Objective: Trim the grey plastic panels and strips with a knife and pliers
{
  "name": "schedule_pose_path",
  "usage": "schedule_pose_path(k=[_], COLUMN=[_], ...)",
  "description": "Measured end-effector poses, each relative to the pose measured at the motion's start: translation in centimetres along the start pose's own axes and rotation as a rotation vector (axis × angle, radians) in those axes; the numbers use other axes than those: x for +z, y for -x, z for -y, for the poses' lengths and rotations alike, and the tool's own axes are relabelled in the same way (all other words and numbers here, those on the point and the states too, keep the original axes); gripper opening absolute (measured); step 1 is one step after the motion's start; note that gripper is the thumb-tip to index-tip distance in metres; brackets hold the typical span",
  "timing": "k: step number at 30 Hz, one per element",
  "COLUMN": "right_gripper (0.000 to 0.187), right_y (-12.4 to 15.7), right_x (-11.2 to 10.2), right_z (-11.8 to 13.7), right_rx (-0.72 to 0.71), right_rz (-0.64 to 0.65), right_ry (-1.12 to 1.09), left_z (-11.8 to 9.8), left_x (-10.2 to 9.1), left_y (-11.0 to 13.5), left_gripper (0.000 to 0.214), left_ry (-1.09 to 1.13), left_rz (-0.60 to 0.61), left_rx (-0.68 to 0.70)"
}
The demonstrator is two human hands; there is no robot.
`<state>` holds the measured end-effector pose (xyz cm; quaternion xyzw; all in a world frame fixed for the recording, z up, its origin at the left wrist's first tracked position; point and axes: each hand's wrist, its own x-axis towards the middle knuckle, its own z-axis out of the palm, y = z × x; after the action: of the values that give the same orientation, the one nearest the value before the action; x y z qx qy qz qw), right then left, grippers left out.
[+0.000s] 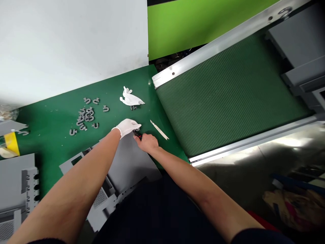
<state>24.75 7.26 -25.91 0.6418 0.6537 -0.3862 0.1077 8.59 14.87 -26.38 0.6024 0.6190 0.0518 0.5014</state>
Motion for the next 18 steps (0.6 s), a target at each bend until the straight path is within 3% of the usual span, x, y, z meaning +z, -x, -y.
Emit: schedule_pose_path(k=[7, 13, 18], right_gripper=[0.082, 0.097, 0.098], right_y=[-0.4, -1.4, -1.5], right_x=[0.9, 1.4, 1.6], right_z=[-0.1, 0.0, -0.1], right_rx=[-0.050, -0.048, -0.054], right_rz=[-0.093, -0.076, -0.084], right_ry=[0.005, 0.007, 0.033], left_z=[-0.2, 0.0, 0.3], left_x=[0.0, -0.2, -0.1], left_y=[0.1, -0.2, -0.4], left_gripper=[0.048, 0.046, 0.046], left_ry=[0.050, 0.088, 0.108], left_rz=[0.008, 0.035, 0.042], left_rx=[-0.003, -0.017, -0.040])
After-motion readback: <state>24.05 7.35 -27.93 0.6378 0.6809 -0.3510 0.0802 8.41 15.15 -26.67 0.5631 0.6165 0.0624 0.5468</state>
